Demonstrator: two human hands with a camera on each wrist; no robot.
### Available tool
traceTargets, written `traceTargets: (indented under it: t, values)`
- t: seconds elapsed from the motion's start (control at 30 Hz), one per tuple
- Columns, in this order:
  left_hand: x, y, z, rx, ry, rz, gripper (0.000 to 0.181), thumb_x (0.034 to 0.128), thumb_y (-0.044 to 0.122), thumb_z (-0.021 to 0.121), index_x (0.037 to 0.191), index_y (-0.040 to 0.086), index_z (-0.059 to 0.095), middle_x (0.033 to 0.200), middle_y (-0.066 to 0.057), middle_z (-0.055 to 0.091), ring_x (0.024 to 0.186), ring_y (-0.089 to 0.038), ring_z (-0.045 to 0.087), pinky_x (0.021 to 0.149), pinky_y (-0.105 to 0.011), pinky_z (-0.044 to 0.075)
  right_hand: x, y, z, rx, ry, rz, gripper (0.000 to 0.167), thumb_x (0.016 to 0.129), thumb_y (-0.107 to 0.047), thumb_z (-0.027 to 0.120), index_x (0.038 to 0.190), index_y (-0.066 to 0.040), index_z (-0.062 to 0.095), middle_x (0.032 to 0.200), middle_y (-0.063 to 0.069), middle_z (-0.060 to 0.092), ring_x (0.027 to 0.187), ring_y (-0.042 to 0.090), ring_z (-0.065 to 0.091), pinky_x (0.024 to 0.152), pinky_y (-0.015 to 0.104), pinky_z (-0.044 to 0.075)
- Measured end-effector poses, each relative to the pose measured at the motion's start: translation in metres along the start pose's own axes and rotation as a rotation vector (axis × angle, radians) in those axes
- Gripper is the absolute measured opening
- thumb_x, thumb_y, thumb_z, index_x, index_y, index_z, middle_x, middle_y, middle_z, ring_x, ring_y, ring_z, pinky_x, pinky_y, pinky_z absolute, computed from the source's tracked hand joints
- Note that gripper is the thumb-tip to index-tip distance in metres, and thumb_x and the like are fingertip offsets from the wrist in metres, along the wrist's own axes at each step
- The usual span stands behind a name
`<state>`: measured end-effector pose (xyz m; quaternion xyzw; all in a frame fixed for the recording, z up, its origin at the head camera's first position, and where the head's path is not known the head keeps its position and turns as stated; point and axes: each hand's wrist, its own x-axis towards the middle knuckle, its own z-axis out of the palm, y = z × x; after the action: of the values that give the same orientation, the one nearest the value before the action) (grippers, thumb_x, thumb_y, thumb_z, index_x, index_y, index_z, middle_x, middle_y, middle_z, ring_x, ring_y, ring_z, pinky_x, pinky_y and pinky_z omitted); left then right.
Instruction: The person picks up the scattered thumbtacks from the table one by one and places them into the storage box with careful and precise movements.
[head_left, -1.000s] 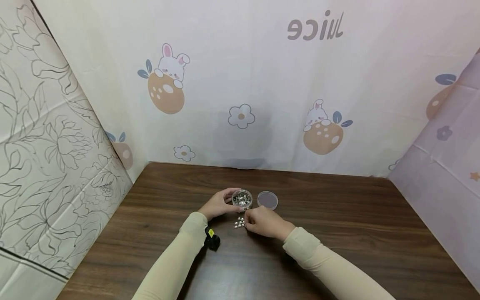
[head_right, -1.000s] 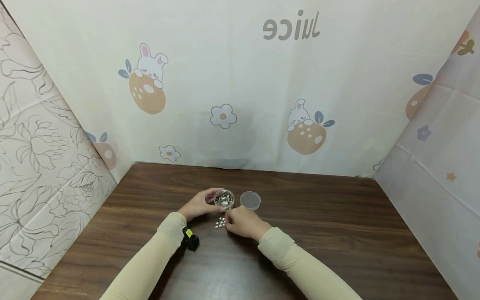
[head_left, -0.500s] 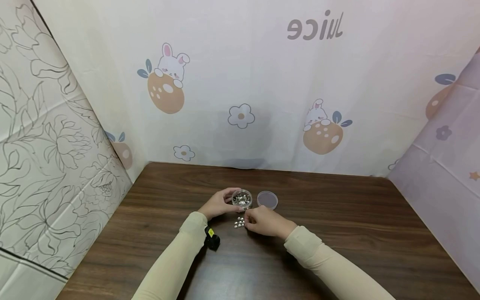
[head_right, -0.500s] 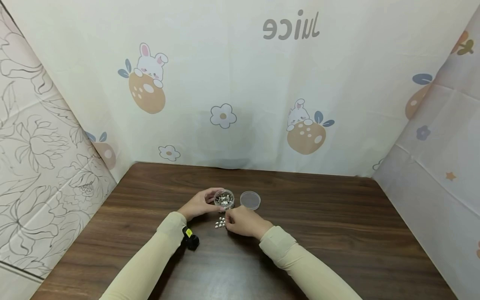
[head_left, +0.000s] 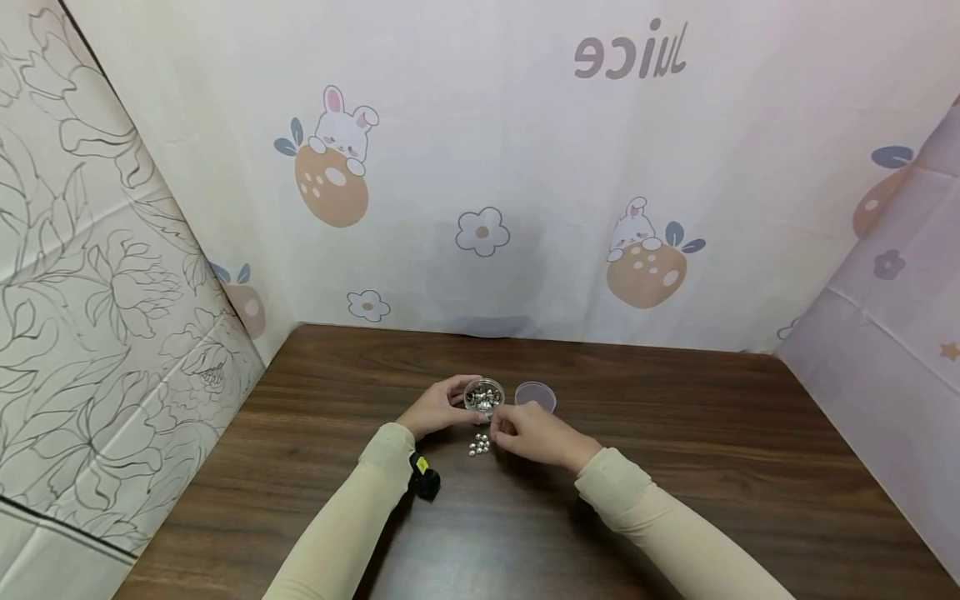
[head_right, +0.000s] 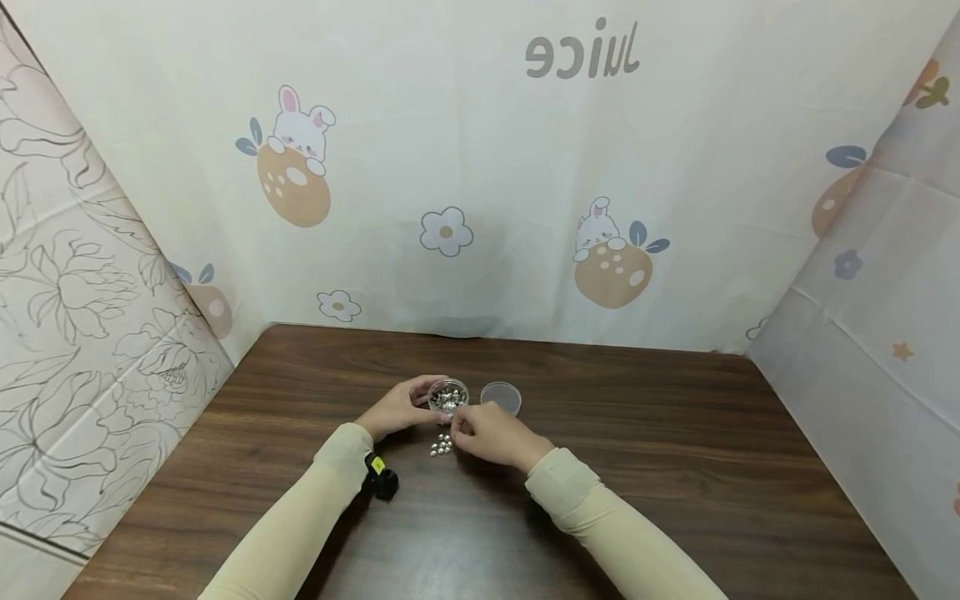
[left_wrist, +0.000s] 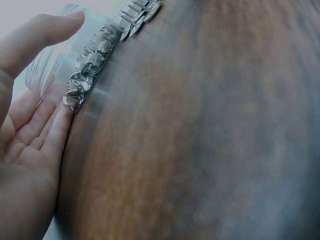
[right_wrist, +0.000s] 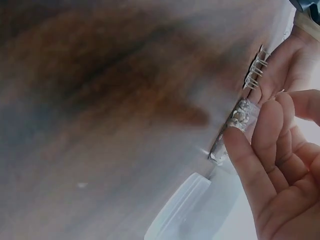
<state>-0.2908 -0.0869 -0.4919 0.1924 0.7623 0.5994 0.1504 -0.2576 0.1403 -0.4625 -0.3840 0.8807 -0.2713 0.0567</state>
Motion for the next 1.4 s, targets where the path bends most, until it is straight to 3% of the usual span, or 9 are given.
traceTargets:
  t: [0.1, 0.5, 0.9, 1.4]
  values:
    - [-0.004, 0.008, 0.0, -0.01, -0.007, 0.001, 0.07, 0.0865, 0.013, 0.081, 0.148, 0.006, 0.048, 0.145, -0.016, 0.051, 0.137, -0.035, 0.044, 0.113, -0.05, 0.037, 0.001, -0.001, -0.002, -0.005, 0.022, 0.005, 0.005, 0.097, -0.01, 0.064, 0.094, -0.013, 0.067, 0.07, -0.013, 0.057, 0.058, 0.0, 0.05, 0.055, 0.023, 0.047]
    - [-0.004, 0.006, 0.001, -0.016, -0.001, -0.011, 0.07, 0.0869, 0.014, 0.081, 0.149, 0.008, 0.048, 0.145, -0.013, 0.05, 0.136, -0.033, 0.046, 0.11, -0.049, 0.04, 0.012, 0.002, -0.007, -0.065, 0.215, 0.09, 0.006, 0.097, -0.011, 0.063, 0.095, -0.013, 0.068, 0.066, -0.007, 0.056, 0.049, 0.002, 0.045, 0.048, 0.022, 0.043]
    - [-0.003, 0.005, 0.001, -0.026, -0.01, -0.022, 0.068, 0.0874, 0.011, 0.08, 0.148, 0.009, 0.049, 0.146, -0.014, 0.05, 0.135, -0.031, 0.046, 0.11, -0.048, 0.04, 0.027, 0.006, -0.011, -0.045, 0.237, 0.204, 0.006, 0.099, -0.016, 0.065, 0.098, -0.013, 0.07, 0.062, -0.007, 0.054, 0.047, 0.006, 0.043, 0.046, 0.024, 0.04]
    - [-0.002, 0.006, 0.001, -0.05, 0.001, -0.022, 0.068, 0.0873, 0.009, 0.08, 0.147, 0.007, 0.049, 0.142, -0.016, 0.053, 0.127, -0.03, 0.054, 0.101, -0.04, 0.049, 0.041, 0.013, -0.009, -0.057, 0.249, 0.229, 0.009, 0.097, -0.015, 0.068, 0.101, -0.008, 0.073, 0.066, -0.008, 0.058, 0.051, 0.007, 0.049, 0.047, 0.025, 0.043]
